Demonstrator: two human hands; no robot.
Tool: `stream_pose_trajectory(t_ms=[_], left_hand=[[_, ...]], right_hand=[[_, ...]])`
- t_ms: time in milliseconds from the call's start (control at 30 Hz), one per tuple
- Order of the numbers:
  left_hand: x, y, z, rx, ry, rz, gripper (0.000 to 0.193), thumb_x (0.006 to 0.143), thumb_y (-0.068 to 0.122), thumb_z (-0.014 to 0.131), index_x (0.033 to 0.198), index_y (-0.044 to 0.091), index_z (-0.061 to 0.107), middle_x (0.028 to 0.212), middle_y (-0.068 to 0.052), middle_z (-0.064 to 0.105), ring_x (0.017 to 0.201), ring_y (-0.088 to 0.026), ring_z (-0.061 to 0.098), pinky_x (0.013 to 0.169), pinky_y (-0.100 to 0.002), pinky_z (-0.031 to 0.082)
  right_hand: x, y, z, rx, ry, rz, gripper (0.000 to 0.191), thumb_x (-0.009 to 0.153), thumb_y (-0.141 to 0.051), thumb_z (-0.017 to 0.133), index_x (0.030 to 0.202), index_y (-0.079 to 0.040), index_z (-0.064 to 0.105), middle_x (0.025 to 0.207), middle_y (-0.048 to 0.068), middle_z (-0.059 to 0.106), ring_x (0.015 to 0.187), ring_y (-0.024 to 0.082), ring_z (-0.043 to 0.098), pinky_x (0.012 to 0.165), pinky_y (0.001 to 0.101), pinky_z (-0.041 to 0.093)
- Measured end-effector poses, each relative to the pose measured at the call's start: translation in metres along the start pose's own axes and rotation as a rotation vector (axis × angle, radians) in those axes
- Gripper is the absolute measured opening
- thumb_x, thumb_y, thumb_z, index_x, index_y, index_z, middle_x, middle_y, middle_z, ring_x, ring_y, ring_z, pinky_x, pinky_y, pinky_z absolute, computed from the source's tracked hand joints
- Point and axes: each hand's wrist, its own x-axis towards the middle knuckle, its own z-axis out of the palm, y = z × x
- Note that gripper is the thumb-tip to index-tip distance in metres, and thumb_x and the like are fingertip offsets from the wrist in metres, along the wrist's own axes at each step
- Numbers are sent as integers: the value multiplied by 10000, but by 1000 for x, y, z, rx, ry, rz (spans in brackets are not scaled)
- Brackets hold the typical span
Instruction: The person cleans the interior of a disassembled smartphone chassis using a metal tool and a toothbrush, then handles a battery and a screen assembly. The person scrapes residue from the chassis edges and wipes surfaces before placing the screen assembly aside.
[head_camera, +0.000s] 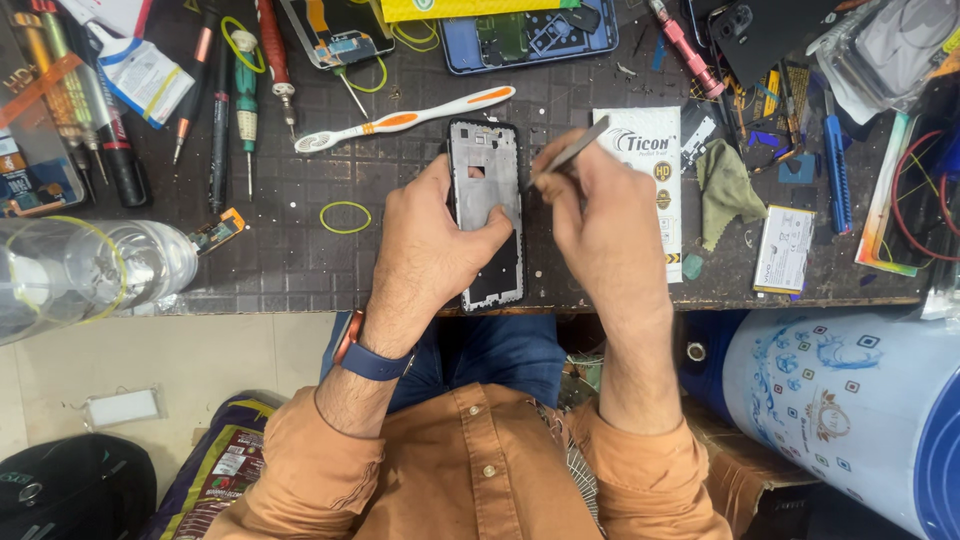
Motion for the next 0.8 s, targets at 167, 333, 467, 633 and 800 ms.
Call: stream_pose_trajectory(t_ms=[167, 333, 467, 633, 800], left_hand=[[1, 2, -1, 21, -25, -66, 333, 752, 213, 772, 1016, 32, 680, 861, -150, 769, 832, -295, 781, 735, -371, 607], [0, 1, 0, 3, -3, 0, 333, 757, 203, 771, 1023, 26, 678, 888, -148, 775, 867, -300, 778, 745, -374, 606], [0, 1, -1, 37, 8, 12, 335, 760, 203, 785, 1020, 21, 677, 881, -158, 767, 857, -313, 766, 734, -380, 601], [0, 4, -2, 7, -32, -48, 332, 762, 203, 761, 1037, 36, 681, 845, -134, 774, 799, -276, 790, 718, -365, 611], [2, 5, -3, 9, -40, -44, 341, 764, 198, 757, 1059, 40, 687, 856, -131, 778, 806, -269, 790, 724, -360, 614]], right_hand=[[21, 12, 13, 52, 115, -35, 103, 1000, 68, 633, 1078, 0, 635, 835, 82, 726, 768, 149, 735, 660, 275, 543], [17, 9, 13, 5, 149, -36, 94, 995, 60, 653, 1057, -10, 648, 834, 89, 723, 746, 145, 724, 648, 278, 530], [8, 5, 8, 0, 59, 47, 97, 979, 48, 654, 1050, -18, 650, 812, 85, 723, 752, 137, 745, 650, 271, 543], [21, 16, 17, 41, 158, -49, 99, 1012, 61, 622, 1073, -14, 638, 885, 81, 744, 836, 156, 771, 707, 276, 585], [24, 24, 26, -38, 215, -155, 81, 1017, 51, 656, 1063, -13, 636, 924, 110, 734, 834, 194, 756, 684, 303, 564]])
